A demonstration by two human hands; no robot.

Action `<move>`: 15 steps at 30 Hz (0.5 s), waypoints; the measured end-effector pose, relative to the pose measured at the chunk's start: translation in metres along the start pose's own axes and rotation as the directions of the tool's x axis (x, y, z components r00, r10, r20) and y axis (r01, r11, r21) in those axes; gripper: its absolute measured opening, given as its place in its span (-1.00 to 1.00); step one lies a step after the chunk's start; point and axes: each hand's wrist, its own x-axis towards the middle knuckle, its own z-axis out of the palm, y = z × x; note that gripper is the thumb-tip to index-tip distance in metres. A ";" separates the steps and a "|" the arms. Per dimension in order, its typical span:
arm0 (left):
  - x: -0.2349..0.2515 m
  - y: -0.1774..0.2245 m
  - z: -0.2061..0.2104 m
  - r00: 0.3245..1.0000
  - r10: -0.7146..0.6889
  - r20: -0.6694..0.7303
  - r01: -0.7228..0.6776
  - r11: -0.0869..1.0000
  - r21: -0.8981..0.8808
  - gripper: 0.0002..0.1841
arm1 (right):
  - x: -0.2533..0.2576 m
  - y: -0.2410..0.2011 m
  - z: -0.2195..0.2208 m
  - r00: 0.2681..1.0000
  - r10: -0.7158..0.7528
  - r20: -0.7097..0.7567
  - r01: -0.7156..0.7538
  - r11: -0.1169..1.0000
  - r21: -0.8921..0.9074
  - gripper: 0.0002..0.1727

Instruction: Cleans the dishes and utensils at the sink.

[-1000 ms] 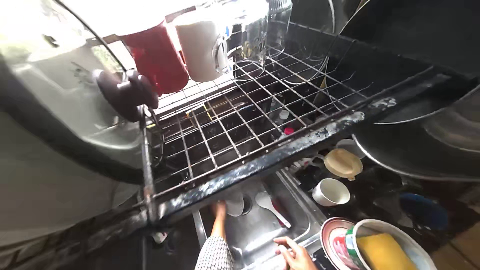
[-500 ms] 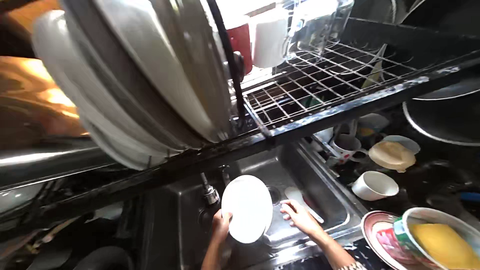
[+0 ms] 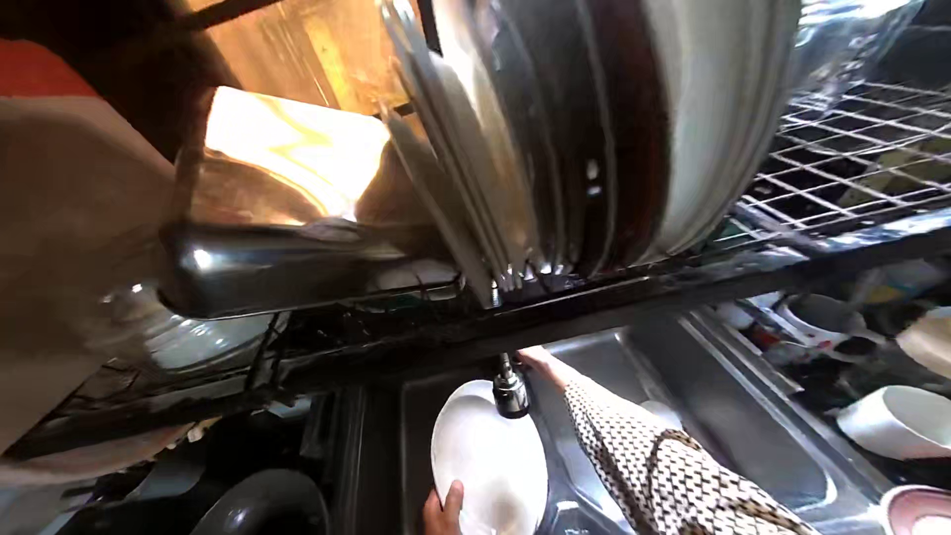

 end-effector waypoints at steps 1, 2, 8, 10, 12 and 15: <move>0.002 0.000 -0.002 1.000 -0.004 -0.004 0.004 1.000 -0.021 -0.71 | -0.006 -0.006 0.004 0.999 0.049 0.016 -0.050 0.995 0.091 -0.42; 0.004 0.000 -0.004 1.000 -0.007 -0.004 0.007 0.999 -0.042 -0.70 | -0.009 -0.014 0.006 0.993 0.113 0.031 -0.116 0.979 0.167 -0.44; 0.023 0.004 -0.005 0.999 -0.014 0.040 0.018 0.995 -0.103 -0.72 | 0.002 -0.014 0.014 0.993 0.114 -0.030 -0.108 0.981 0.162 -0.54; 0.028 0.005 -0.003 0.998 -0.006 0.060 0.013 0.994 -0.109 -0.71 | 0.019 0.006 0.011 0.999 -0.031 -0.043 0.028 0.998 -0.057 -0.59; 0.030 0.004 -0.001 0.997 0.006 0.074 0.003 0.993 -0.120 -0.71 | 0.023 0.010 0.009 0.994 -0.110 -0.025 0.101 0.964 -0.245 -0.57; 0.026 0.007 0.000 0.996 -0.012 0.085 0.025 0.987 -0.156 -0.75 | -0.010 -0.018 0.011 0.994 -0.105 0.000 0.096 0.911 -0.402 -0.54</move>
